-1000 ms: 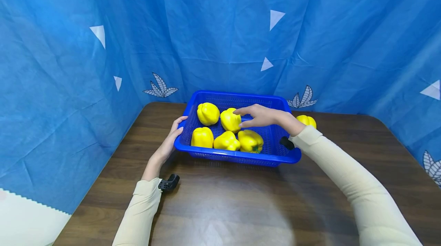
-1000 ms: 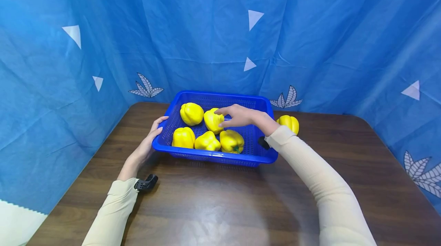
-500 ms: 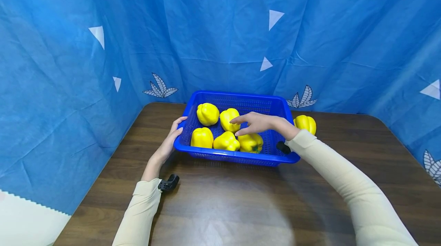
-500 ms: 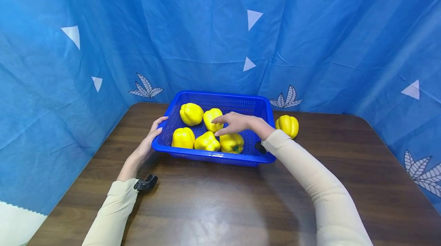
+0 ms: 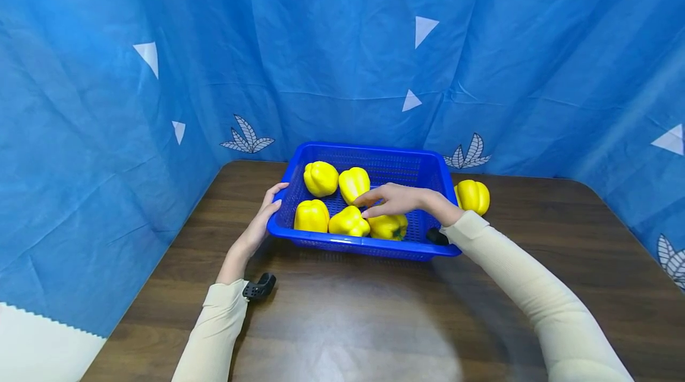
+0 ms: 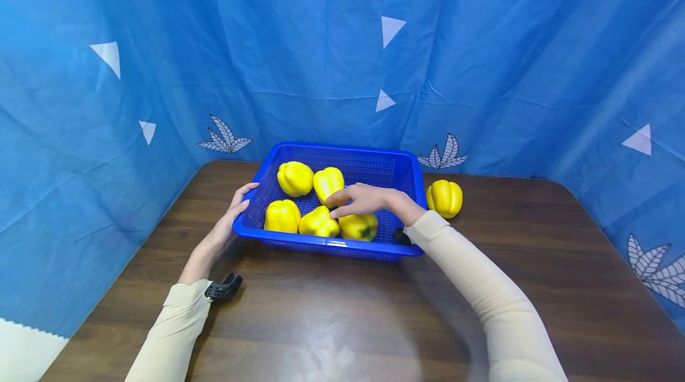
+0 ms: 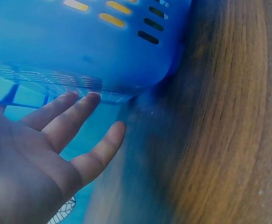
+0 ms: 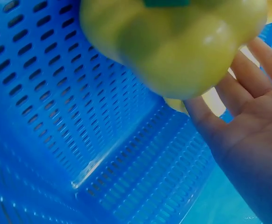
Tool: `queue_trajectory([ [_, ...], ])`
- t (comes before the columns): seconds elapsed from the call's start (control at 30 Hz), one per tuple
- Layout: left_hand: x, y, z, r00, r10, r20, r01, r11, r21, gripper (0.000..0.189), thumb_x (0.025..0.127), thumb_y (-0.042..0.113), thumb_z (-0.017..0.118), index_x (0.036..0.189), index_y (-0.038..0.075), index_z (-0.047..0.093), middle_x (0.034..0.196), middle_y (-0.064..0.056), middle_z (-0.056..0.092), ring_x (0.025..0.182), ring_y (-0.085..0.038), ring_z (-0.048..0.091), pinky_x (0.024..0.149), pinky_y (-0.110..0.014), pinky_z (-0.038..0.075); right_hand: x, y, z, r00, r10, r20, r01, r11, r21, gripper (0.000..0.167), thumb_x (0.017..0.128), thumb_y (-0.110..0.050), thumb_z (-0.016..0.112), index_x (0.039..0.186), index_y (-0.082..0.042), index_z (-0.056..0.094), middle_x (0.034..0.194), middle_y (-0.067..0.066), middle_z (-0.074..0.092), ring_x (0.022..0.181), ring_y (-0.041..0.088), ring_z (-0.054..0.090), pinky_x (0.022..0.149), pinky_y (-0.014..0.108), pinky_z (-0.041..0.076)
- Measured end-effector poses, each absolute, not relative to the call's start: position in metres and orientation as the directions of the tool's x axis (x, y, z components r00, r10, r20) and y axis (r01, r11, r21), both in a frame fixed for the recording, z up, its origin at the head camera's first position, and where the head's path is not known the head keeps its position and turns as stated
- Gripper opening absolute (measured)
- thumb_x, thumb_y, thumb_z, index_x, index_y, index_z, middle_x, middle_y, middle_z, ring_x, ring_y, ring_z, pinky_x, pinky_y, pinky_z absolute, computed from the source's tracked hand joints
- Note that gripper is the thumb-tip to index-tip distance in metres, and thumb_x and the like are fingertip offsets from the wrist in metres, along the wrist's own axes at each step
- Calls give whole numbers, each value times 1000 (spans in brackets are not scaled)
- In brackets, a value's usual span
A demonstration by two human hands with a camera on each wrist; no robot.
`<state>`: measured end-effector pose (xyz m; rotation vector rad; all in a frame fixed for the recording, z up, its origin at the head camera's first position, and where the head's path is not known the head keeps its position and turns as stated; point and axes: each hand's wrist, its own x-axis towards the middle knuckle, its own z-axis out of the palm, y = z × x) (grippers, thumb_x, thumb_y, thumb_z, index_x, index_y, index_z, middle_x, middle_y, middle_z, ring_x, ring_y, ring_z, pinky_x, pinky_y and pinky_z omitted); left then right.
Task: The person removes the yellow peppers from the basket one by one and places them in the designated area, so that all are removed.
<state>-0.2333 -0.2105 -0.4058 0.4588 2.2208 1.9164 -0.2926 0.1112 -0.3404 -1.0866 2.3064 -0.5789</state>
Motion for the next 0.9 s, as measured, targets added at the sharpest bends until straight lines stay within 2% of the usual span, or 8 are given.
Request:
queue_trajectory([
  [0.2,-231,-210,-408,-935,345,76,123,118,985,51,100,31,23,147,22,8,156,-10,1,139,-40,17,111,-64,22,-289,106,-340,-504,-816,-283,-571,560,-600,55,94,-36,53,142,-13,41,144,5,47,129,26,48,107,43,42],
  [0.43,-231,-211,-409,-937,340,75,126,128,984,51,100,33,23,147,23,8,156,-9,0,139,-41,16,110,-65,23,-289,99,-342,-492,-818,-297,-584,563,-585,60,91,-39,56,142,-13,39,144,4,46,129,25,47,108,43,40],
  [0.73,-231,-212,-408,-937,340,79,130,132,983,51,100,33,23,147,23,8,156,-9,0,140,-40,16,110,-65,22,-288,94,-345,-504,-786,-358,-498,603,-623,57,85,-42,63,132,-23,37,144,8,43,136,30,40,111,50,35],
  [0.9,-231,-210,-406,-938,339,78,130,136,982,50,100,32,23,147,24,9,156,-9,1,140,-40,17,110,-65,23,-289,93,-345,-485,-803,-347,-488,577,-655,54,84,-37,66,126,-23,36,135,6,46,134,30,40,110,49,36],
])
